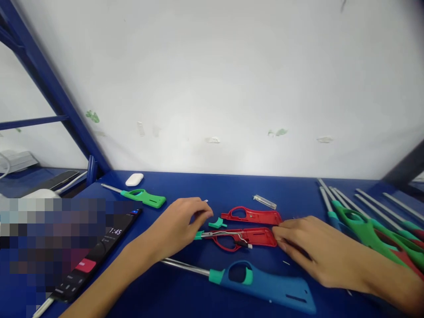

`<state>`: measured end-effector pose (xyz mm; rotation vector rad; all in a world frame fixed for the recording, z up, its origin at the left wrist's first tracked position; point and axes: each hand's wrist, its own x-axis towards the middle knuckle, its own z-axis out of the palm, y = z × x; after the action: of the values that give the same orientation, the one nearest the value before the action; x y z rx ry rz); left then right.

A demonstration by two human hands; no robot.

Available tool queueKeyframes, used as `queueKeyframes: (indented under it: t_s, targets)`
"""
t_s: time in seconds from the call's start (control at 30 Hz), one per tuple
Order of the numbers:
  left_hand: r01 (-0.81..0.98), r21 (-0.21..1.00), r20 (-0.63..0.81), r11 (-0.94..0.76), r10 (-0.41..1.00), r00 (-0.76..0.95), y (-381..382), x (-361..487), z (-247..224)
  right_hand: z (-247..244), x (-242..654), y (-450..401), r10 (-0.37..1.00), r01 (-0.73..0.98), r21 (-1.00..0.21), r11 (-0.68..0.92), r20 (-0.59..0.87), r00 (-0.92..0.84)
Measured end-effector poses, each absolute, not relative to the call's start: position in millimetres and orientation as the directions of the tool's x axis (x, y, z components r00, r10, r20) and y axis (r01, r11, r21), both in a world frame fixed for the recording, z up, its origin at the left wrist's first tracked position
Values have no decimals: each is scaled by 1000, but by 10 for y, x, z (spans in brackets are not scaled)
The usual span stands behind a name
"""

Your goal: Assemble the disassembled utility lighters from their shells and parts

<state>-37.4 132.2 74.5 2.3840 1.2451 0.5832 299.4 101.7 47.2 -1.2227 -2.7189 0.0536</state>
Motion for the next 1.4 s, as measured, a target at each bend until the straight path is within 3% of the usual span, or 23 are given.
queueKeyframes:
  t_s: [0.1, 0.27, 0.47, 0.87, 1.23, 1.4]
  targets:
    - [710, 488, 209, -508, 857, 471, 1367, -390, 709, 566, 2962, 1062, 768, 762, -92, 641, 54, -639]
    - [700, 511, 128, -499, 850, 511, 1395, -364, 604, 510, 3008, 1193, 816, 837, -69, 542, 279, -505]
    - [707, 548, 83, -448, 870, 487, 1416, -359, 542, 317, 3094, 1290, 806, 828, -15, 560, 242, -541]
    - [704, 605, 152, -372, 922, 356, 1341, -334, 645, 350, 3110, 1347, 839, 880, -32, 473, 321, -439]
    - [612, 680, 254, -404, 913, 320, 1308, -273, 639, 317, 3169, 1374, 828, 877, -28, 480, 346, -442]
    - [578, 716, 300, -391, 920, 251, 1311, -270, 617, 113, 3318, 1478, 767, 840, -50, 540, 440, -466]
